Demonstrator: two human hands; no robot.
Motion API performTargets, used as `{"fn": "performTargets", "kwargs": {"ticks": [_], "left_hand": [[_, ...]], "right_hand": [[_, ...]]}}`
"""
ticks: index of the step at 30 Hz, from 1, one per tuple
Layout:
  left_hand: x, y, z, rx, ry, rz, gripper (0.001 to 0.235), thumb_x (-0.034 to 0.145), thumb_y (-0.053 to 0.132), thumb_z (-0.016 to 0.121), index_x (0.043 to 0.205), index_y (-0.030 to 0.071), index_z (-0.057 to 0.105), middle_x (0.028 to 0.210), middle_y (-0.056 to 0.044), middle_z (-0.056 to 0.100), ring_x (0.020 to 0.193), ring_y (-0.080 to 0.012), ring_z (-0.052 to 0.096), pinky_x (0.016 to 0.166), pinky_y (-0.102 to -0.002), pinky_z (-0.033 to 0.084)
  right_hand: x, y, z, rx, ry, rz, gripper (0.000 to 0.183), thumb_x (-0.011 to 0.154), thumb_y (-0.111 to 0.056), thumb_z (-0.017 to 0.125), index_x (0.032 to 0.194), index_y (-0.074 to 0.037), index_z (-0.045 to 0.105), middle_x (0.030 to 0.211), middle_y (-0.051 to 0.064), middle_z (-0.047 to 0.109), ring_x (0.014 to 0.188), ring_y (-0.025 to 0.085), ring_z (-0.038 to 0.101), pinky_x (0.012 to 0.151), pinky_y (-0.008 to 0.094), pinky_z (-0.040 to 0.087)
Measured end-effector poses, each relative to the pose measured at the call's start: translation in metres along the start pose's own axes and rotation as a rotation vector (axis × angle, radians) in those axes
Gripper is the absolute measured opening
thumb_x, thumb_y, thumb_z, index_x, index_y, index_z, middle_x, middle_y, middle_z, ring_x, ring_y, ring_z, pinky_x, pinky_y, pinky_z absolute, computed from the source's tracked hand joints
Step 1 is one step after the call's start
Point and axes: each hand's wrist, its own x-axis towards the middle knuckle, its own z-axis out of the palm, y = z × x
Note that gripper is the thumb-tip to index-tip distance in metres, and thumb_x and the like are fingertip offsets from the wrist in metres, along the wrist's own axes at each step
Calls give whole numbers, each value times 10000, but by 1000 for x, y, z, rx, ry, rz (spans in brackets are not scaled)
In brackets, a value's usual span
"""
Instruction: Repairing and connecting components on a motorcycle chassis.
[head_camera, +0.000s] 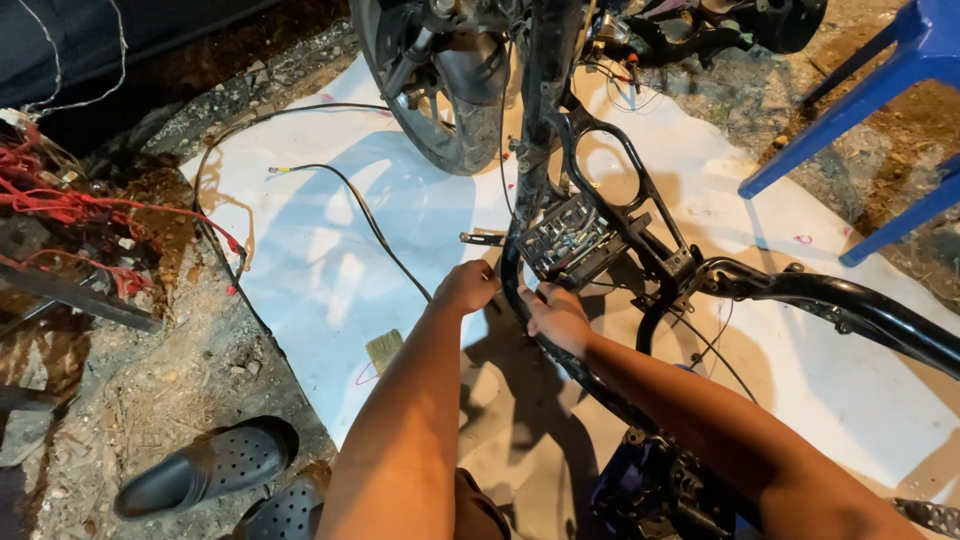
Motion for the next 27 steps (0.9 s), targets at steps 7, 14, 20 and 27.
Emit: {"fn": "performTargets", "kwargs": {"ticks": [7, 14, 20, 27], "left_hand": [[10, 1, -31, -59, 26, 38, 331, 879, 371, 665, 1063, 104, 731, 1066, -163, 756, 1024, -356, 720, 904, -447, 557], [12, -3, -37, 470, -98, 252, 251, 852, 253, 640, 1035, 138, 767, 1092, -139, 740, 1048, -349, 705, 900, -503, 545], [16, -9, 9, 639, -337, 280, 307, 829, 236, 680, 1118, 161, 751, 1144, -131, 735, 1096, -339, 699, 929, -475, 553], [62, -46, 85, 614, -314, 299, 310, 1103, 343, 488, 1243, 196, 723, 1213, -125, 732, 1157, -352, 683, 971, -522, 521]], "right_hand": [[20, -7, -19, -190, 38, -174, 402, 978, -376, 612, 1156, -28, 707, 661, 40, 716, 597, 142, 720, 652, 290, 563], [33, -2, -27, -149, 102, -239, 305, 984, -333, 630, 984, -32, 682, 717, 110, 716, 678, 218, 742, 647, 360, 574], [48, -5, -47, -748, 147, -433, 301, 910, -371, 709, 1079, -123, 689, 997, 134, 711, 999, 363, 671, 846, 452, 536], [46, 6, -59, -1068, 83, -241, 393, 907, -400, 602, 1274, -274, 668, 1365, 89, 564, 1342, 337, 438, 1100, 497, 368]]}}
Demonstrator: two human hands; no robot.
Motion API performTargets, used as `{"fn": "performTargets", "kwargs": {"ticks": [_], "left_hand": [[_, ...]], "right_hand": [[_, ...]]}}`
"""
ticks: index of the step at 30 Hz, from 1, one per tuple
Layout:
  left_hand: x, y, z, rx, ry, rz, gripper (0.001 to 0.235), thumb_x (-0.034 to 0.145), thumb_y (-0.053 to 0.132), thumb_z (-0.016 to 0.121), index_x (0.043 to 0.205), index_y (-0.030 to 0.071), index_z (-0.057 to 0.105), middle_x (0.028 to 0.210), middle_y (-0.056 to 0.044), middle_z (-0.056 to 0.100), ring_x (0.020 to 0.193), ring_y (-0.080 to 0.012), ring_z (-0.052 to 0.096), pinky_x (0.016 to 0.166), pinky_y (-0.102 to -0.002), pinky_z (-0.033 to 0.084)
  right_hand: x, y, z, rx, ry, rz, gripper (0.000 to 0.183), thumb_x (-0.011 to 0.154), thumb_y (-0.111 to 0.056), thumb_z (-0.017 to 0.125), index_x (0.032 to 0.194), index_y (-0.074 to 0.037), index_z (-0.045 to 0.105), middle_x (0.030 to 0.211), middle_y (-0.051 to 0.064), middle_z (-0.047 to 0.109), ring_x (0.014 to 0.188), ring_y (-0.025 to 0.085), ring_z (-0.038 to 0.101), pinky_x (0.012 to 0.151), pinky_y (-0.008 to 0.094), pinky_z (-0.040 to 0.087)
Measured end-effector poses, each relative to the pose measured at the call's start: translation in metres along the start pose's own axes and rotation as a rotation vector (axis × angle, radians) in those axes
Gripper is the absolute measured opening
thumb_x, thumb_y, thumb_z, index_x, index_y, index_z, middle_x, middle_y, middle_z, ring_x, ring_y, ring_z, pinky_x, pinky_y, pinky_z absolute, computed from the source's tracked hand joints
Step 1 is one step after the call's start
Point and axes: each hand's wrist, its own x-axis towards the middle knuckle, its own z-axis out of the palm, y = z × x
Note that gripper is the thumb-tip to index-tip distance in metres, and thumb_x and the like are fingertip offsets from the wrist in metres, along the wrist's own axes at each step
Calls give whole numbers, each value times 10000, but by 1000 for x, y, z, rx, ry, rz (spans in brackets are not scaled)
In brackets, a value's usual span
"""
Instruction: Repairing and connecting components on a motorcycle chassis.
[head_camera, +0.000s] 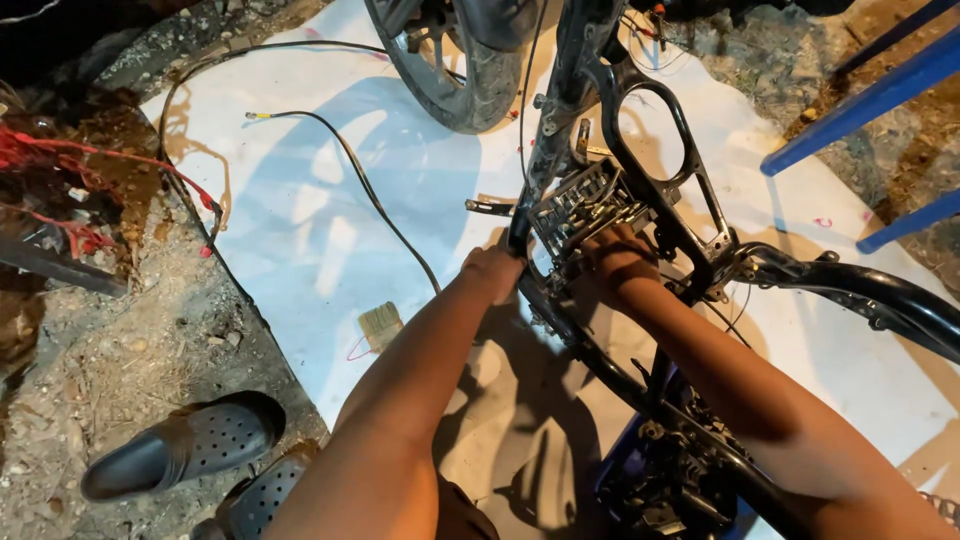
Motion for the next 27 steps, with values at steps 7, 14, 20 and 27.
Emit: {"fn": "performTargets", "kwargs": {"ticks": [7, 14, 20, 27], "left_hand": [[-47, 35, -82, -4, 158, 78, 623, 855, 233, 686, 1446, 169, 501, 1460, -87, 479, 1352, -311, 466, 1010, -506, 462], [-5, 44, -51, 13, 331, 237, 769, 741, 231, 744, 1450, 118, 467, 1529, -185, 391, 1350, -416, 390, 1024, -558, 421], [-5, 82, -73, -61, 182, 161, 612, 833, 34, 641, 1410, 188, 510, 1410, -100, 515, 1365, -352, 489, 1031, -476, 502], [22, 103, -69, -151, 222, -39, 498, 818, 144, 734, 1295, 168, 592, 1347, -148, 533, 1265, -372, 565, 1013, -483, 501]], "right_hand": [[-17, -1, 1, -141, -44, -38, 377, 885, -430, 636, 1158, -181, 708, 1313, 109, 586, 1296, 322, 489, 1067, 453, 427], [-23, -6, 11, -133, -40, -30, 344, 880, -391, 635, 1105, -143, 711, 1292, 129, 590, 1276, 329, 495, 1036, 457, 434], [-36, -7, 45, -108, 109, -111, 411, 817, -265, 641, 1173, -60, 633, 1221, 155, 611, 1202, 345, 526, 977, 446, 459], [-40, -2, 49, -20, 295, -176, 458, 725, -208, 691, 1140, -26, 624, 1153, 167, 627, 1155, 363, 555, 910, 455, 489]]}}
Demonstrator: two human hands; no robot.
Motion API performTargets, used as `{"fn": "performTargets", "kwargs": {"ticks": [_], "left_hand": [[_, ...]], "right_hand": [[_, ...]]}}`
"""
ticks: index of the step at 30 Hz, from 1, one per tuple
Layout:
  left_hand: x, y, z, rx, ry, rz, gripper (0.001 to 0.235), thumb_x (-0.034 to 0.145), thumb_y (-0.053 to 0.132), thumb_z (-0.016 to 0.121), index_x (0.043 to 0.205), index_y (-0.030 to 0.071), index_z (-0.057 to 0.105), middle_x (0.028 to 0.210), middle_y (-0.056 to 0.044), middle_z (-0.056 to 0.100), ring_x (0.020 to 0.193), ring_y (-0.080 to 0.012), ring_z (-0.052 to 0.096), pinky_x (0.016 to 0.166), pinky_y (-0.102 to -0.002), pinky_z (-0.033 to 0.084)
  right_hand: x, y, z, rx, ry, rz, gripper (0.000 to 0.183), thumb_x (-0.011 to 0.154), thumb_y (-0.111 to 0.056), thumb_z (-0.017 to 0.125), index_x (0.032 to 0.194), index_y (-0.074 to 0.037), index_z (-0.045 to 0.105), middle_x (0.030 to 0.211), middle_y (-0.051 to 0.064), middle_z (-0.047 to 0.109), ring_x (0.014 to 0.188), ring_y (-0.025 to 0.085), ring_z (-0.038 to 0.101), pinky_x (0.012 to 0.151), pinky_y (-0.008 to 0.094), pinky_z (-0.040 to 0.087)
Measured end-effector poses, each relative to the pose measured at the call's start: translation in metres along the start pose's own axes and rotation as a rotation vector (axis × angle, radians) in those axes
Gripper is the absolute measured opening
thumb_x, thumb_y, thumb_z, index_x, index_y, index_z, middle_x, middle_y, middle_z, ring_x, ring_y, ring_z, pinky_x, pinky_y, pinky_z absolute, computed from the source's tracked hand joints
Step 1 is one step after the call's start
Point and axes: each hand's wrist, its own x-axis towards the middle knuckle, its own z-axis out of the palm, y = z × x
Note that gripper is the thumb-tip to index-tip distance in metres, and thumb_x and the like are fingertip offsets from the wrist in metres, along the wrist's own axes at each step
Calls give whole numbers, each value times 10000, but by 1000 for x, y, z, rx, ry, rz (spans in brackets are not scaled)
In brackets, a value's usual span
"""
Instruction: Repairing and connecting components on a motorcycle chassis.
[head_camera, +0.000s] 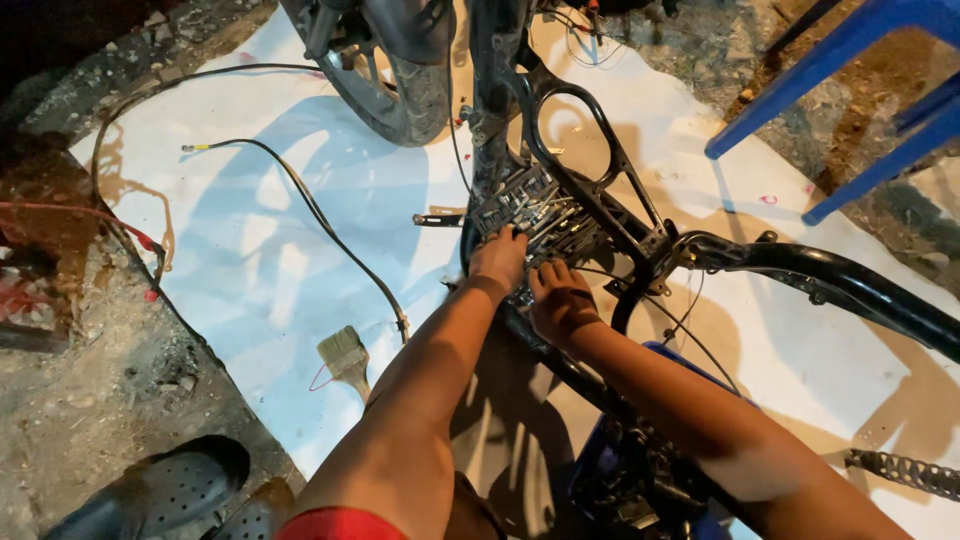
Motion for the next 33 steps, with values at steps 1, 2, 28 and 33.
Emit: {"fn": "performTargets", "kwargs": {"ticks": [1, 2, 28, 33], "left_hand": [[11, -3, 14, 0, -1, 4, 498, 818, 144, 734, 1295, 168, 592, 1347, -148, 533, 1265, -372, 565, 1013, -483, 501], [22, -7, 28, 1, 44, -36, 438, 831, 169, 730, 1253, 160, 614, 1331, -161, 544, 1262, -380, 568, 1007, -484, 504], [40, 1, 44, 9, 336, -175, 264, 825, 73, 710, 1075, 42, 632, 1209, -207, 613, 1146, -395, 620, 927, -438, 561], [19, -5, 8, 23, 376, 22, 128, 949, 61, 569, 1060, 47, 631, 1169, -185, 596, 1110, -386, 633, 890, -458, 567]], "right_hand": [[0, 1, 1, -2, 0, 3, 458, 725, -208, 691, 1140, -26, 624, 1153, 167, 627, 1155, 363, 555, 910, 455, 489], [0, 2, 2, -3, 57, -28, 480, 712, -211, 693, 1148, -19, 630, 1147, 164, 628, 1166, 364, 555, 917, 456, 490], [5, 2, -16, -42, -86, -20, 568, 741, -377, 783, 1179, -41, 644, 1216, 153, 594, 1193, 347, 515, 890, 470, 472], [12, -3, -26, -21, -207, 86, 483, 780, -383, 756, 1133, -72, 646, 1215, 146, 590, 1193, 340, 516, 920, 477, 465]]}}
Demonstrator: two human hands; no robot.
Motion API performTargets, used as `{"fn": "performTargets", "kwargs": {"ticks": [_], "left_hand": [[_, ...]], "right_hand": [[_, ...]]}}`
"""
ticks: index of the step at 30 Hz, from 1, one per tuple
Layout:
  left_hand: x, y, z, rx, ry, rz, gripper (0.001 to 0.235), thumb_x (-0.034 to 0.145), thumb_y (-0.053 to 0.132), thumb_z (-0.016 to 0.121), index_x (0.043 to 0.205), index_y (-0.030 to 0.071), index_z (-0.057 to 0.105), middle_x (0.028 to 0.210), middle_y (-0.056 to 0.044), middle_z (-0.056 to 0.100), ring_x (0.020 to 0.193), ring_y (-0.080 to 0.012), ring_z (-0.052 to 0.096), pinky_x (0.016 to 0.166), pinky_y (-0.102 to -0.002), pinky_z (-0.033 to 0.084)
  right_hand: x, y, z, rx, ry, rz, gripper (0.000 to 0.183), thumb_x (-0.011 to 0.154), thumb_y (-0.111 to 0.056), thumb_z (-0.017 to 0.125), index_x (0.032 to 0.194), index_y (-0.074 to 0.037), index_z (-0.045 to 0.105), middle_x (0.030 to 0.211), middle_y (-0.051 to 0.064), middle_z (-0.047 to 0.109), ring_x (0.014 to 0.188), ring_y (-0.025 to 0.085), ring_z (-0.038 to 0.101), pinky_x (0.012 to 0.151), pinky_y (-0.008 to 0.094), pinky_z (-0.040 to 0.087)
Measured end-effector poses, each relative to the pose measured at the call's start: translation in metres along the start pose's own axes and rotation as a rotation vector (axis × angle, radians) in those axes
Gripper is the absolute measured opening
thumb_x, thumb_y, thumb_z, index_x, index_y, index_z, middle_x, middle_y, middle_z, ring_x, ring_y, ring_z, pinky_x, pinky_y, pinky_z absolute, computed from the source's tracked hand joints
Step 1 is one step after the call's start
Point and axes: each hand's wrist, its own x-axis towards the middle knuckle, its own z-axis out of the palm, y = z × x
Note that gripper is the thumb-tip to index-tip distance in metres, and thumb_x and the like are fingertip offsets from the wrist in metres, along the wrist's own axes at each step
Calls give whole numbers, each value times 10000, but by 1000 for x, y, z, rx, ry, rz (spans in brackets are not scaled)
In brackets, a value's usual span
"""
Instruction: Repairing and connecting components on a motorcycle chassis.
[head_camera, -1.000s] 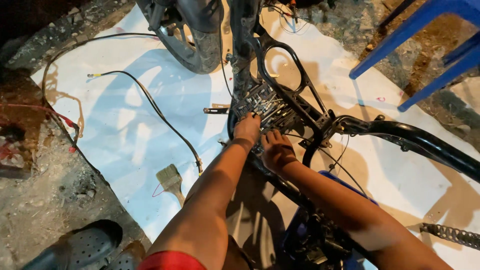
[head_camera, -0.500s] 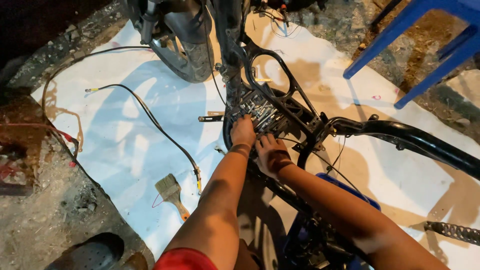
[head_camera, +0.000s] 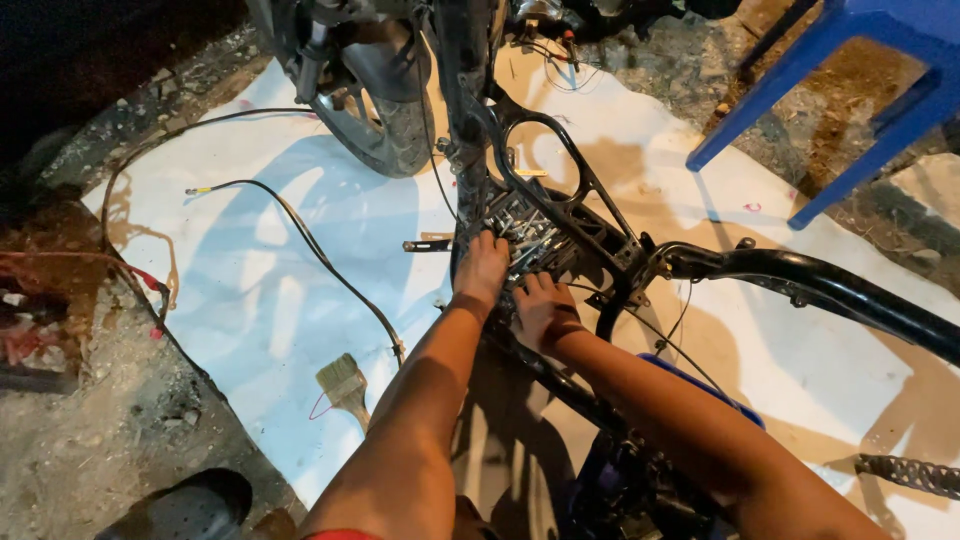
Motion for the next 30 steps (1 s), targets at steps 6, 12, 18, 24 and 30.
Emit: {"fn": "performTargets", "kwargs": {"ticks": [6, 12, 18, 24, 30], "left_hand": [[-27, -34, -39, 41, 105, 204, 185, 891, 77, 628, 1075, 58, 632, 1208, -190, 558, 1181, -401, 586, 899, -452, 560], [-53, -47, -84, -206, 181, 224, 388, 765, 33, 695, 1151, 56, 662, 1171, -189, 553, 1150, -402, 553, 949, -480, 523], [-73, -48, -89, -469, 224, 21, 228, 858, 104, 749, 1058, 14, 687, 1036, -211, 659, 965, -408, 624, 857, -464, 520], [-80, -76, -5, -972, 61, -77, 203, 888, 186, 802, 1028, 48, 752, 919, -44, 772, 855, -217, 705, 798, -357, 563], [-78, -54, -47, -954, -775, -408, 509, 905, 553, 677, 1146, 107, 721, 1054, -67, 707, 899, -206, 644, 723, -398, 526]], "right_hand": [[10, 8, 2, 127, 98, 57, 393, 803, -374, 738, 1042, -65, 686, 1156, 173, 627, 1141, 371, 546, 957, 464, 472], [49, 15, 24, 665, 278, 415, 292, 940, -343, 623, 1046, -99, 743, 992, 142, 759, 971, 339, 699, 909, 422, 530], [124, 39, 118, 1769, 211, 604, 348, 1064, -302, 498, 1081, -58, 746, 1048, 147, 798, 938, 299, 739, 835, 430, 520], [95, 10, 53, 2305, 128, 568, 332, 1078, -358, 353, 1211, -88, 494, 1184, 212, 741, 1077, 326, 723, 838, 435, 609], [84, 7, 40, 2223, 94, 769, 330, 1102, -389, 438, 1047, -82, 544, 855, 97, 613, 698, 228, 600, 685, 435, 611]]}}
